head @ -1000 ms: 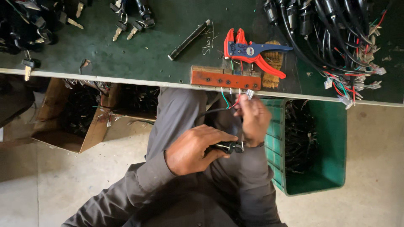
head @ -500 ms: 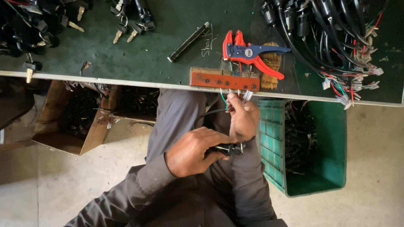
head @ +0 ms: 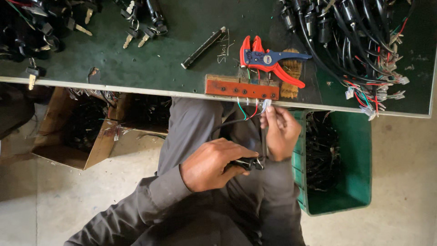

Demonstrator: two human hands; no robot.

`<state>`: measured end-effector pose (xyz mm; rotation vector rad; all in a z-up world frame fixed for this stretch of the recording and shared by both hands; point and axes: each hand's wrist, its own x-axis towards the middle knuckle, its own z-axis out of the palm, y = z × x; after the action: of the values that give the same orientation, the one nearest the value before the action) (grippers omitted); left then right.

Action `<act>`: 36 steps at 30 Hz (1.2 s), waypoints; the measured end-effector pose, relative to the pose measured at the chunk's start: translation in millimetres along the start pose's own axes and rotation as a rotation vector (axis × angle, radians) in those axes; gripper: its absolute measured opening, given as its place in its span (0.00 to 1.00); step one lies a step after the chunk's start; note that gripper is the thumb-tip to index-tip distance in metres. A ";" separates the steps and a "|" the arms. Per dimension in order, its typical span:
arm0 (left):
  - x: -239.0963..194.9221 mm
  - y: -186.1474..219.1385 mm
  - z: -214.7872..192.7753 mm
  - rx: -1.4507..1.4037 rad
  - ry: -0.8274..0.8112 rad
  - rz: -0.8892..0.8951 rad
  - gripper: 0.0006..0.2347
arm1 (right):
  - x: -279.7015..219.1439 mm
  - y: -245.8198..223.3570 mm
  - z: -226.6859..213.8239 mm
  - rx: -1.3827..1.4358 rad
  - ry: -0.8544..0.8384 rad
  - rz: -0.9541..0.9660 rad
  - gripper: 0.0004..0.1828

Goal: The person assembles ignition switch cylinders by inserting keys and connecting multi-colored wire harnesses to a test board. They repeatedly test the connection and place the completed units on the table.

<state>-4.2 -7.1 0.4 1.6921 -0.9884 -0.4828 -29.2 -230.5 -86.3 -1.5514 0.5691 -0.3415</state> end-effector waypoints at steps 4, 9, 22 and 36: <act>3.2 1.5 -8.1 0.094 0.003 0.030 0.19 | -39.9 -54.0 -26.2 -0.202 -0.331 -0.121 0.11; 6.0 1.6 -10.3 0.124 -0.043 0.062 0.18 | -66.5 -95.7 -43.0 -0.660 -0.759 -0.210 0.11; 8.5 8.9 1.0 0.333 0.120 0.244 0.21 | -73.3 -29.5 -60.7 -0.142 -0.449 0.134 0.21; 10.8 38.8 -54.2 -0.270 0.390 -0.257 0.10 | -66.6 -58.2 -128.1 -0.201 0.053 -0.670 0.05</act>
<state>27.1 12.6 56.9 1.5933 -0.4063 -0.4100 -145.4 -301.9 -11.2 -1.9085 0.1050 -0.8535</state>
